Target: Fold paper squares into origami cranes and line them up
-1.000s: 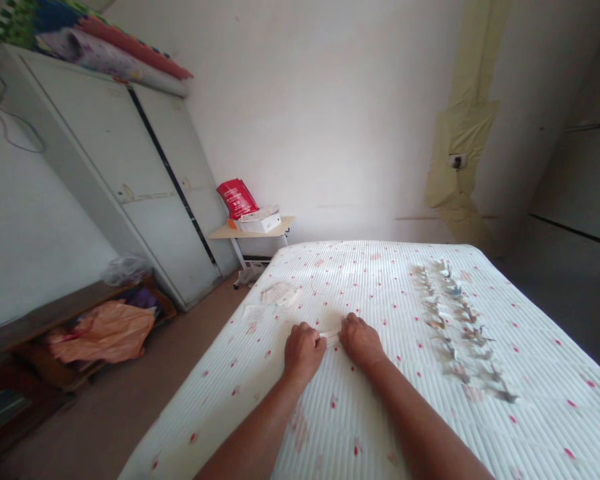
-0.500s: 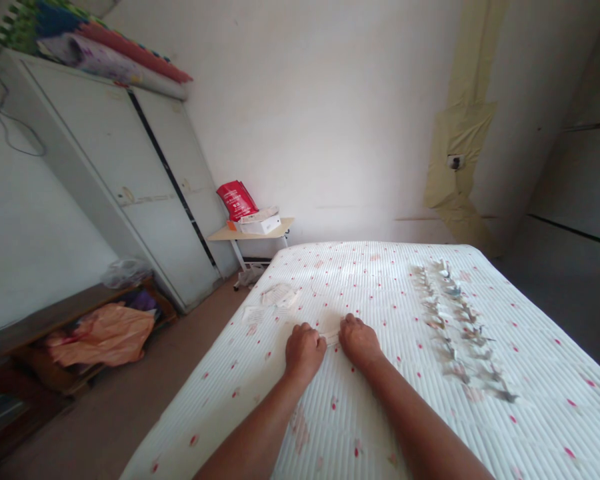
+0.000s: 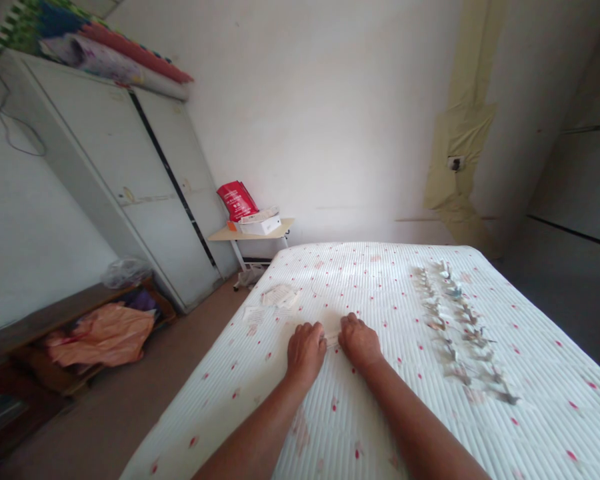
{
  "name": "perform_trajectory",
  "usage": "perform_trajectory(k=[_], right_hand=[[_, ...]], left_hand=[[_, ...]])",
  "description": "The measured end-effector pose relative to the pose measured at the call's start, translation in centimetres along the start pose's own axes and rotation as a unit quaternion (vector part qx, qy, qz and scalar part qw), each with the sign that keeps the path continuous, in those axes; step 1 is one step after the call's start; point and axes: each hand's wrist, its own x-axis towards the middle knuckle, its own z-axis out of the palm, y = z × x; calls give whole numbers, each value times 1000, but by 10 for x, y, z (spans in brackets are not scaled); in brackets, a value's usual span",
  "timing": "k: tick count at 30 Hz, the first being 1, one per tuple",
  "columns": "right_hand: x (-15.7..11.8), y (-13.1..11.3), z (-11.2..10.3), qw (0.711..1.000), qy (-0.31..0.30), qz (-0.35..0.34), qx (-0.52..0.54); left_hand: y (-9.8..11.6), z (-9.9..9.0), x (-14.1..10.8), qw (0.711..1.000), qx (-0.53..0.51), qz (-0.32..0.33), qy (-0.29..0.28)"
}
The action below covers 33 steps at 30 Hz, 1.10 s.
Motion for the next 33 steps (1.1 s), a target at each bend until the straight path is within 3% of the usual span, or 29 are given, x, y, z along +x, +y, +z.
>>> perform_trajectory(k=[9, 20, 33], right_hand=[[-3, 5, 1, 998, 42, -30, 30], [2, 14, 1, 992, 10, -4, 127], [-1, 8, 0, 993, 19, 13, 113]], left_hand=[[1, -7, 1, 999, -26, 21, -21], [-3, -3, 4, 998, -61, -3, -23], [1, -7, 4, 997, -61, -23, -34]])
